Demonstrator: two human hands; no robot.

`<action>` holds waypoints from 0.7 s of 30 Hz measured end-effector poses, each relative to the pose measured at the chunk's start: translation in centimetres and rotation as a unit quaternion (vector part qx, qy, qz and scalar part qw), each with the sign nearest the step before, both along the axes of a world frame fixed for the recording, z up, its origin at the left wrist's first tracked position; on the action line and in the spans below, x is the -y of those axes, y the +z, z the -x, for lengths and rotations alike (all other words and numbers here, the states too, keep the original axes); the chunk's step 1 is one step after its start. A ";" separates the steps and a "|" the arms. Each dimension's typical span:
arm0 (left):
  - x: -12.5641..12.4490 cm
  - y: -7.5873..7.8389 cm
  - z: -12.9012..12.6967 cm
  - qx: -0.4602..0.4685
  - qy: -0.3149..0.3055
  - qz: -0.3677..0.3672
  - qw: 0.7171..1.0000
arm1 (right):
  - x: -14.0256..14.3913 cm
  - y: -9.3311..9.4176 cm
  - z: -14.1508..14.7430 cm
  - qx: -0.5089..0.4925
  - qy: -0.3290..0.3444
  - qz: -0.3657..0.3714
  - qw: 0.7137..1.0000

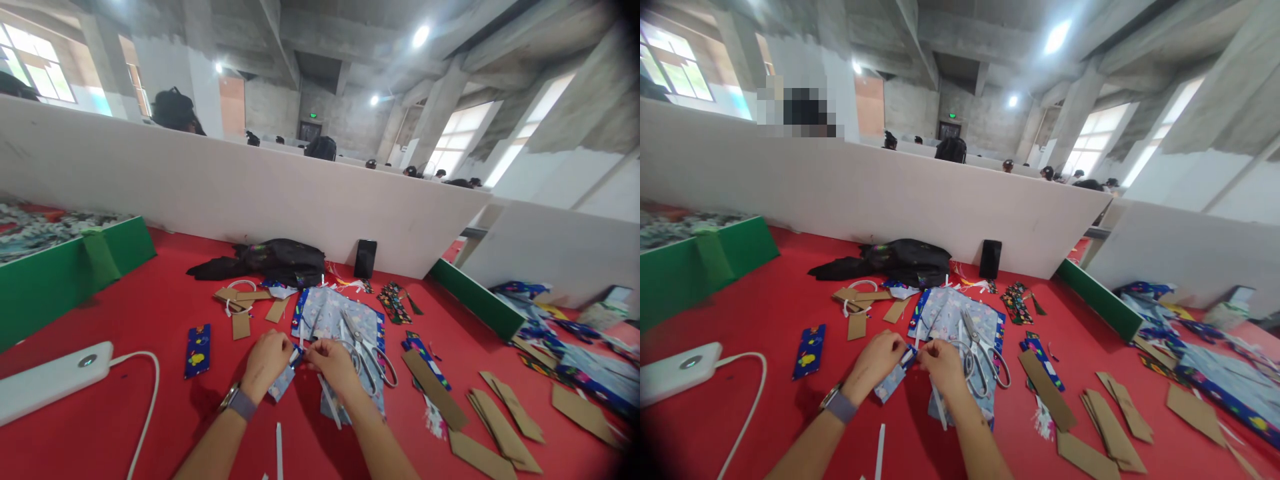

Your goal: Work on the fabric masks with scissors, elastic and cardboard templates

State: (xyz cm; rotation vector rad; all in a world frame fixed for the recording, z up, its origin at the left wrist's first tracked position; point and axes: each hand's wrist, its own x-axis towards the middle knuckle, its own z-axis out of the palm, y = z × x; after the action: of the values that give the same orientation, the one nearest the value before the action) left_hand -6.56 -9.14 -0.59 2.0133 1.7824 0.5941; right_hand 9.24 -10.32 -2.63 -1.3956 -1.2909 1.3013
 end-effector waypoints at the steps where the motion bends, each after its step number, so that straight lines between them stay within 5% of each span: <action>1: -0.1 -0.1 0.0 0.011 -0.004 0.001 1.000 | -0.1 -0.2 0.0 -0.004 -0.001 0.004 1.000; 13: -0.9 -1.4 -0.1 0.222 0.004 0.114 0.968 | 0.3 0.8 0.2 -0.086 -0.010 0.047 0.995; 21: -0.4 -1.2 -1.1 0.260 -0.012 0.090 0.961 | 0.6 1.8 -0.1 -0.051 -0.029 0.020 0.998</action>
State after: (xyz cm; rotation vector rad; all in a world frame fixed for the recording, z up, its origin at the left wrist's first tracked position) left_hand -5.46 -8.76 -1.81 1.5680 1.4319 0.8293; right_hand 9.33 -10.91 -0.79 -1.3666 -1.1540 1.3474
